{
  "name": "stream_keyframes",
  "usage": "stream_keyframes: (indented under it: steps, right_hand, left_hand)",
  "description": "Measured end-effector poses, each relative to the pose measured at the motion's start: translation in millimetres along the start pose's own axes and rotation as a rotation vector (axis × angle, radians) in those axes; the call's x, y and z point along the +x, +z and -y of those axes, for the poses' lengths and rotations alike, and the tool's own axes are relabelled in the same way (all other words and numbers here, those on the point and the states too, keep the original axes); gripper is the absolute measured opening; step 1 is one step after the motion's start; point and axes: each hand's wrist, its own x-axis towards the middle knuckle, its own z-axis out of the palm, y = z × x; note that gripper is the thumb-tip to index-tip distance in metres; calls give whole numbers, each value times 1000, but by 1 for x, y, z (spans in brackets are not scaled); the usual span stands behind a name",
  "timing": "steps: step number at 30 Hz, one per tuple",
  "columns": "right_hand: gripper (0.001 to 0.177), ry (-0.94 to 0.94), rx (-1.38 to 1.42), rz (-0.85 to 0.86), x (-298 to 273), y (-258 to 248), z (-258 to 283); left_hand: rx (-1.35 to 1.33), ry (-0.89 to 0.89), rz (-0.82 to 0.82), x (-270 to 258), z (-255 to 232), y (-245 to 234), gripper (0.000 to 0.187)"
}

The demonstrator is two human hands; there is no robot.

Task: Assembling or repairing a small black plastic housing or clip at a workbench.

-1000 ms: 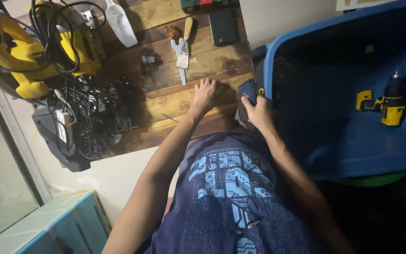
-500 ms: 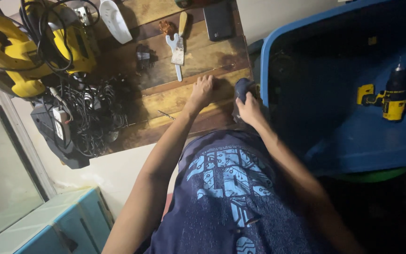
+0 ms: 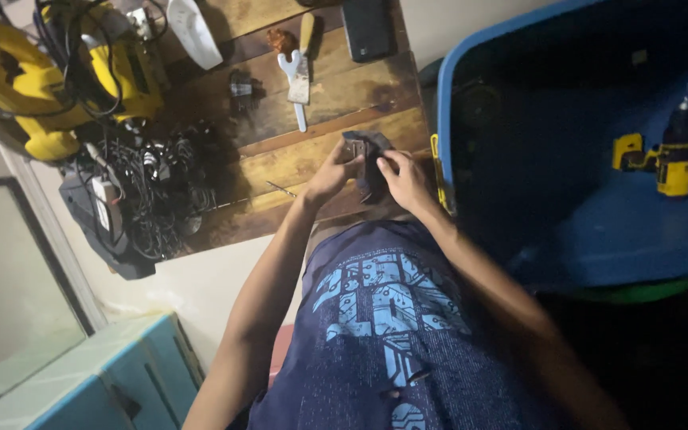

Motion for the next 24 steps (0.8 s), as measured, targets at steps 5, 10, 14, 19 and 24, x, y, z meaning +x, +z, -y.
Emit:
stream_keyframes:
  steps: [5,10,14,19,24]
  right_hand:
    - [37,86,206,80,-23,-26,52]
    - [34,73,197,-78,-56,-16,11]
    - [32,99,326,-163,-94,-26,12]
    - [40,43,235,-317,-144,-43,4]
    - [28,222,398,-356,-172,-67,-3]
  left_hand:
    - [-108,44,173,-21,3,32,32]
    - [273,87,46,-38,3,63,38]
    - [641,385,92,-60,6,77,31]
    - [519,337,207,-77,25,117,26]
    - [698,512,340,-116,-29,169,47]
